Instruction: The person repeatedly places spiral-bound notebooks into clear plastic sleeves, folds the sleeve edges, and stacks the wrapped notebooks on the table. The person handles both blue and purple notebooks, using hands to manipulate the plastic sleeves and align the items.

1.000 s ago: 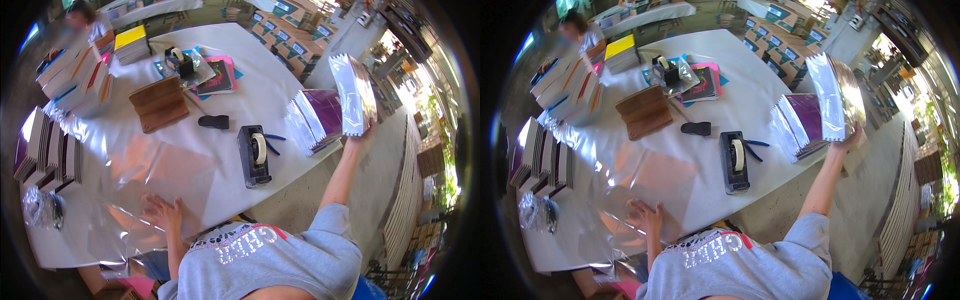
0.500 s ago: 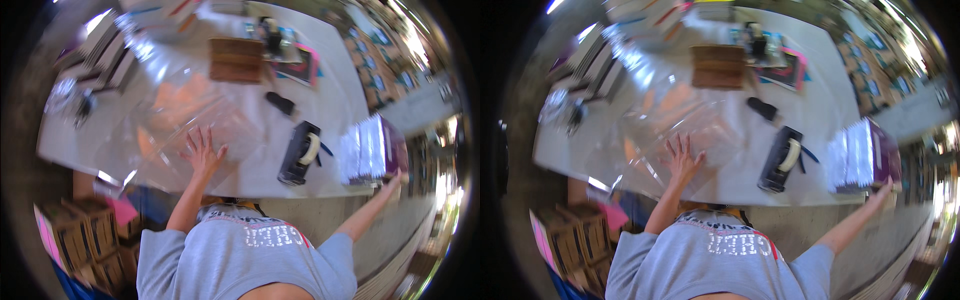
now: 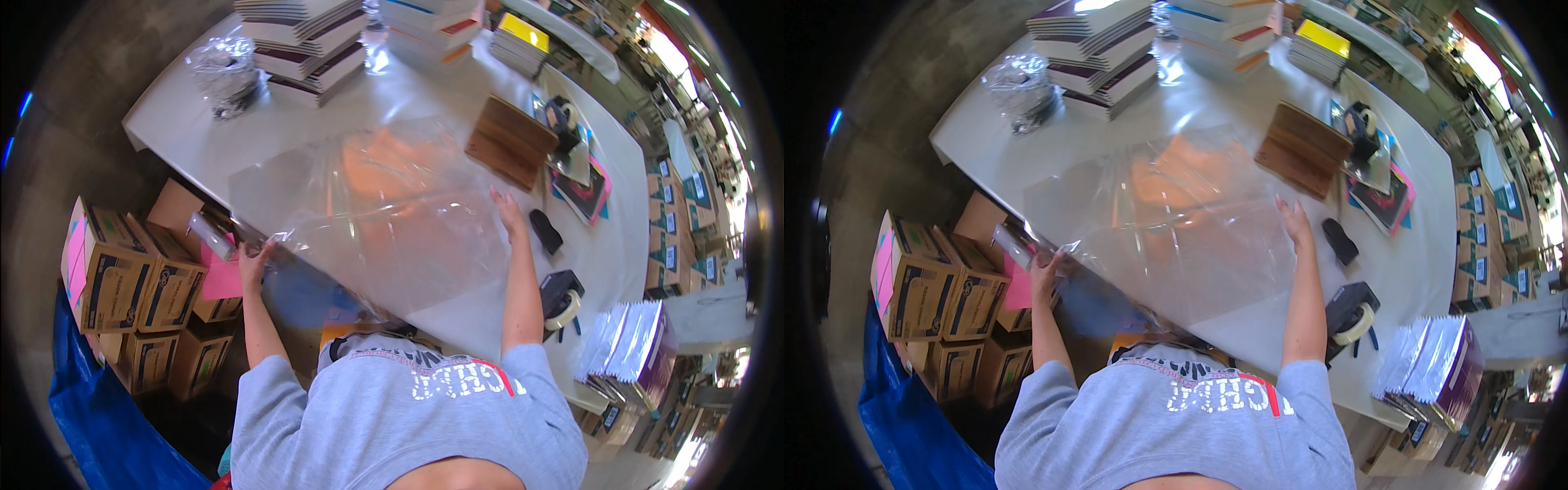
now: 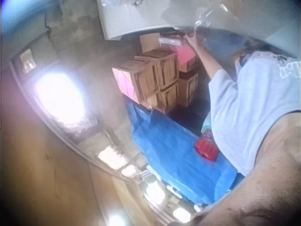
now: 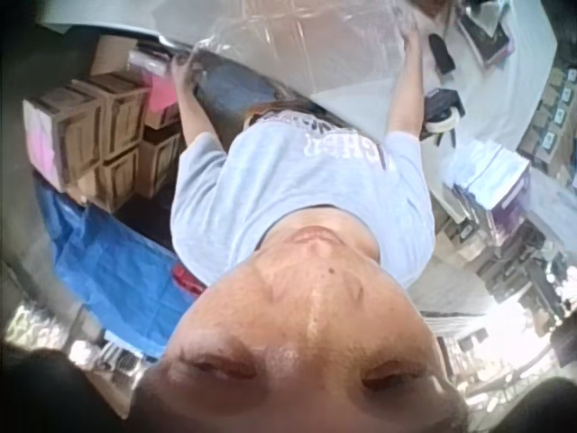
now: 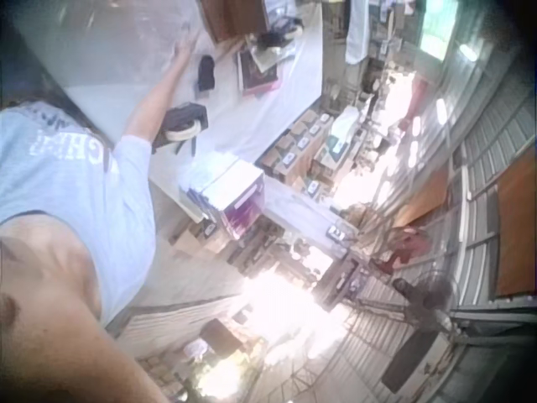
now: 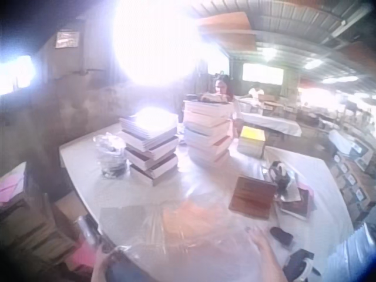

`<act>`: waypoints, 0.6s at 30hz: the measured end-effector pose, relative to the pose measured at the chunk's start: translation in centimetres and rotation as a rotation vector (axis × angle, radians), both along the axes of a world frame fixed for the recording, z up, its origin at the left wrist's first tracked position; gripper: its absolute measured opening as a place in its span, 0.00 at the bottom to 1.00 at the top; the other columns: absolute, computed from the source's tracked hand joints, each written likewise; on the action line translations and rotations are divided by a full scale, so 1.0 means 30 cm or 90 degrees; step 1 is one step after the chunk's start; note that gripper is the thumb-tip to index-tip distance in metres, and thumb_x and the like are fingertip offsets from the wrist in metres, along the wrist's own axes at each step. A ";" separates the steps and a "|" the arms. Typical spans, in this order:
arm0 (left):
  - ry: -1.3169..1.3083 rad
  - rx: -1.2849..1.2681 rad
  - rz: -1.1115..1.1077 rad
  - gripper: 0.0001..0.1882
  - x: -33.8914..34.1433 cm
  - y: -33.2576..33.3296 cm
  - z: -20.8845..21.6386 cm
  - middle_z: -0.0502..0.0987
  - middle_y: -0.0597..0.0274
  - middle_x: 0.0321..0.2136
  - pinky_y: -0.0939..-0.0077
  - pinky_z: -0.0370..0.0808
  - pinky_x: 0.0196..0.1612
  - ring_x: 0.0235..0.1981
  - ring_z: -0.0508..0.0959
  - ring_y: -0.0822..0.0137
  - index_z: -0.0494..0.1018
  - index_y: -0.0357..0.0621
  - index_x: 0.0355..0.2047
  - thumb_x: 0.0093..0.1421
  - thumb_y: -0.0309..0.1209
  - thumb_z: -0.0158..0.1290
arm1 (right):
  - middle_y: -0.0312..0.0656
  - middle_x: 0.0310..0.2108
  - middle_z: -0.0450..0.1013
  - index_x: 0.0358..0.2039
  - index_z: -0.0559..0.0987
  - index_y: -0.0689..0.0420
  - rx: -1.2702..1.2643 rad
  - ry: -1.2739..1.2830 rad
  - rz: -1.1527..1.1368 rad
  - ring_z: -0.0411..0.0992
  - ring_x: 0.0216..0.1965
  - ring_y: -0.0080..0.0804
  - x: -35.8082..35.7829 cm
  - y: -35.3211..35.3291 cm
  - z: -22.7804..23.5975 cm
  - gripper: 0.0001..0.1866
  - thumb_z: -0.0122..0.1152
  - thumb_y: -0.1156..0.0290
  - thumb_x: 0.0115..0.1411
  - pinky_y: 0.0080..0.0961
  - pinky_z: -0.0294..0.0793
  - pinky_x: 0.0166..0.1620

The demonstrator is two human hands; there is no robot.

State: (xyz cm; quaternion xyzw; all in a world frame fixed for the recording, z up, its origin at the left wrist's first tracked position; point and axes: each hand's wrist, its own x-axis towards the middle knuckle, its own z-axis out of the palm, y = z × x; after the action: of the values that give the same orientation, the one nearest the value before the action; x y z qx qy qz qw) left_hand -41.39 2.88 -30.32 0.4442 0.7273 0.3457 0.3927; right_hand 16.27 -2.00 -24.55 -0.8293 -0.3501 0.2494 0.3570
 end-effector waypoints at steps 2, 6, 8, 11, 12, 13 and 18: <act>-0.049 0.059 0.061 0.41 -0.021 0.015 -0.007 0.74 0.50 0.41 0.69 0.68 0.48 0.43 0.74 0.65 0.63 0.33 0.54 0.43 0.40 0.68 | 0.56 0.55 0.63 0.58 0.62 0.62 -0.072 0.040 0.028 0.63 0.56 0.46 0.050 0.079 -0.147 0.47 0.67 0.47 0.44 0.35 0.59 0.58; -0.167 0.106 0.153 0.45 -0.176 0.028 0.013 0.76 0.57 0.32 0.73 0.73 0.36 0.32 0.76 0.71 0.55 0.36 0.58 0.44 0.33 0.67 | 0.52 0.55 0.64 0.52 0.67 0.60 -0.247 -0.114 0.084 0.64 0.53 0.48 -0.102 0.160 -0.083 0.45 0.72 0.49 0.37 0.36 0.62 0.56; -0.227 0.023 0.076 0.51 -0.142 0.065 0.154 0.76 0.55 0.33 0.72 0.74 0.37 0.33 0.76 0.69 0.47 0.37 0.61 0.43 0.32 0.67 | 0.51 0.53 0.65 0.47 0.70 0.60 -0.308 -0.234 0.009 0.65 0.52 0.52 -0.239 0.132 0.023 0.43 0.75 0.50 0.33 0.36 0.65 0.54; 0.143 0.143 -0.030 0.60 -0.078 0.091 0.181 0.76 0.55 0.35 0.69 0.73 0.40 0.34 0.77 0.63 0.38 0.42 0.64 0.39 0.29 0.68 | 0.49 0.50 0.68 0.44 0.70 0.60 -0.278 -0.287 -0.059 0.67 0.49 0.51 -0.313 0.146 0.024 0.42 0.78 0.52 0.29 0.35 0.69 0.50; 0.287 0.200 -0.047 0.61 -0.068 0.120 0.169 0.77 0.56 0.35 0.69 0.73 0.40 0.33 0.77 0.62 0.37 0.43 0.65 0.39 0.28 0.68 | 0.48 0.48 0.69 0.44 0.70 0.60 -0.235 -0.247 -0.073 0.68 0.48 0.50 -0.287 0.145 0.014 0.42 0.78 0.53 0.28 0.34 0.70 0.49; 0.190 0.087 -0.046 0.58 -0.039 0.151 0.240 0.77 0.56 0.32 0.74 0.73 0.38 0.31 0.77 0.66 0.39 0.46 0.65 0.40 0.24 0.66 | 0.48 0.47 0.70 0.43 0.70 0.60 -0.193 -0.206 -0.088 0.69 0.47 0.50 -0.264 0.139 -0.003 0.42 0.79 0.55 0.28 0.33 0.70 0.48; -0.060 0.088 -0.060 0.48 -0.193 0.338 0.217 0.78 0.55 0.30 0.81 0.72 0.34 0.31 0.77 0.73 0.44 0.39 0.64 0.47 0.24 0.61 | 0.43 0.36 0.75 0.42 0.71 0.62 -0.233 -0.060 0.010 0.75 0.36 0.42 -0.227 0.114 -0.092 0.36 0.79 0.63 0.31 0.32 0.74 0.41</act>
State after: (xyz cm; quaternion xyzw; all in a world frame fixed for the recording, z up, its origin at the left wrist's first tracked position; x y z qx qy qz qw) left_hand -47.17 13.04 -23.80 0.4874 0.6603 0.3970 0.4109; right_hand 9.46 1.42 -27.30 -0.8886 -0.3214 0.2724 0.1812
